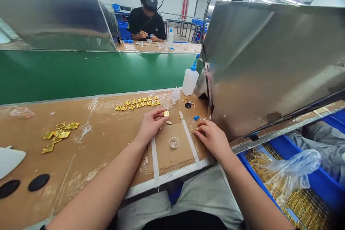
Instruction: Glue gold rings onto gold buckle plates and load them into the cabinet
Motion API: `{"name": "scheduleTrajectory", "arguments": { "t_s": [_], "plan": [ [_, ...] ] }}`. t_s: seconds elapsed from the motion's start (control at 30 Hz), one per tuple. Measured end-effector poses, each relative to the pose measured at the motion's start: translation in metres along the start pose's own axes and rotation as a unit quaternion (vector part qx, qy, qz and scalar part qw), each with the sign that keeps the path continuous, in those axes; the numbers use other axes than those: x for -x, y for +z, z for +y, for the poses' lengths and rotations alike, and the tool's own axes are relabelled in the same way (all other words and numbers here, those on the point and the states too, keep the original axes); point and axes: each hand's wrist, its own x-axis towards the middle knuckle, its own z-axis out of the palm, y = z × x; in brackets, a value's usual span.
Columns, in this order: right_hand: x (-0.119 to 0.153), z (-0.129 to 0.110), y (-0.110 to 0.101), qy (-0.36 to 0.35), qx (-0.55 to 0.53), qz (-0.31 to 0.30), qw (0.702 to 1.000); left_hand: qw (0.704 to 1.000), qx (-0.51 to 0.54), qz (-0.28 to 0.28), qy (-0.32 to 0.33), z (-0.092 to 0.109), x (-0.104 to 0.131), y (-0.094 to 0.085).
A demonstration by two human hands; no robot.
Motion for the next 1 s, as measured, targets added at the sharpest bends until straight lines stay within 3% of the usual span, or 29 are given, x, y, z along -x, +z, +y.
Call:
{"name": "scheduleTrajectory", "arguments": {
  "t_s": [0.23,0.4,0.57,0.77,1.0],
  "plan": [
    [-0.033,-0.013,-0.009,0.009,0.046,-0.033,0.998,1.000,0.003,-0.001,0.011,-0.006,-0.002,0.001],
    [-0.080,-0.032,0.007,0.045,0.012,-0.067,0.997,1.000,0.002,-0.005,0.013,-0.009,-0.003,0.000],
    [-0.108,-0.031,0.022,0.054,-0.034,-0.116,0.991,1.000,0.000,-0.005,0.015,-0.008,-0.003,0.000],
    [-0.106,-0.026,0.024,0.019,-0.154,-0.105,0.982,1.000,-0.001,-0.003,0.011,-0.008,-0.004,0.001],
    [-0.062,-0.020,0.014,0.068,-0.265,0.017,0.962,1.000,-0.009,-0.010,0.003,0.001,0.001,-0.001]
  ]
}}
